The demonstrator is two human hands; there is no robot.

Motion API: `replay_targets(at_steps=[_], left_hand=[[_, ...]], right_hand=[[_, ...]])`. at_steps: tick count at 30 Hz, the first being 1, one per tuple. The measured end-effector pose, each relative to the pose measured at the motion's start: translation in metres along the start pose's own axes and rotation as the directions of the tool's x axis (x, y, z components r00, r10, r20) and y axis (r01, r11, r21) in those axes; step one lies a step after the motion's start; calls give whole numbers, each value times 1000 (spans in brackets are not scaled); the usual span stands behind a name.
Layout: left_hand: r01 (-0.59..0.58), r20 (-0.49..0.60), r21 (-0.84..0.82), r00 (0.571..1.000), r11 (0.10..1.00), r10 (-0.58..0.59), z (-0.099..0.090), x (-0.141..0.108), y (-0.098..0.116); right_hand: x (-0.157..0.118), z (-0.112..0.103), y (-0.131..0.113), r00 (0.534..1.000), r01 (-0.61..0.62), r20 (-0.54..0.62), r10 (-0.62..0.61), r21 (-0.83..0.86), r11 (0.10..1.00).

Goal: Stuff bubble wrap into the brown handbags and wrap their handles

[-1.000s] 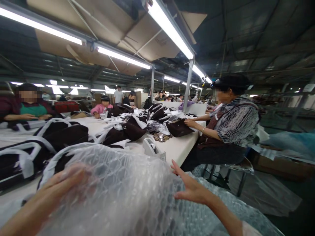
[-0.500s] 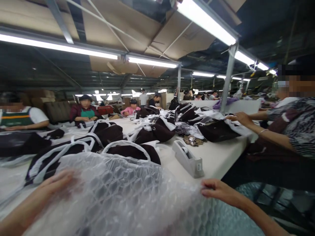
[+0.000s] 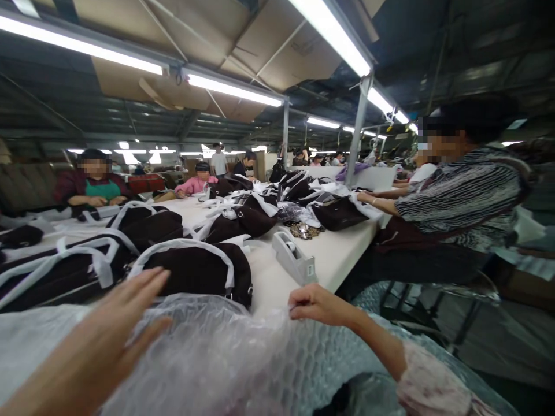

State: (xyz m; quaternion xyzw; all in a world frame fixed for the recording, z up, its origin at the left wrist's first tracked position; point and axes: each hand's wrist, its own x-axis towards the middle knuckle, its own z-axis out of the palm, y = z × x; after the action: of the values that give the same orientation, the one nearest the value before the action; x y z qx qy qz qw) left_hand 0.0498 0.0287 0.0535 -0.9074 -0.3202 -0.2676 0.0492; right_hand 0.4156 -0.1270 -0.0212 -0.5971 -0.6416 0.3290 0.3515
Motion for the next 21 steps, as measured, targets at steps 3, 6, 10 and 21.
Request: replay_targets(at_steps=[3,6,10,21], left_hand=[[-177,351,-215,903,960,245,35,21,91],[-29,555,-310,806,950,205,66,35,139],[88,657,-355,732,931,181,89,43,119],[126,667,-234,742,964,64,88,40,56]], right_hand=[[7,17,-18,998,19,51,-22,54,998],[10,26,-17,998,8,69,-14,88,996],[1,15,20,991,-85,112,76,76,994],[-7,10,54,973,-148,206,108,190,971]])
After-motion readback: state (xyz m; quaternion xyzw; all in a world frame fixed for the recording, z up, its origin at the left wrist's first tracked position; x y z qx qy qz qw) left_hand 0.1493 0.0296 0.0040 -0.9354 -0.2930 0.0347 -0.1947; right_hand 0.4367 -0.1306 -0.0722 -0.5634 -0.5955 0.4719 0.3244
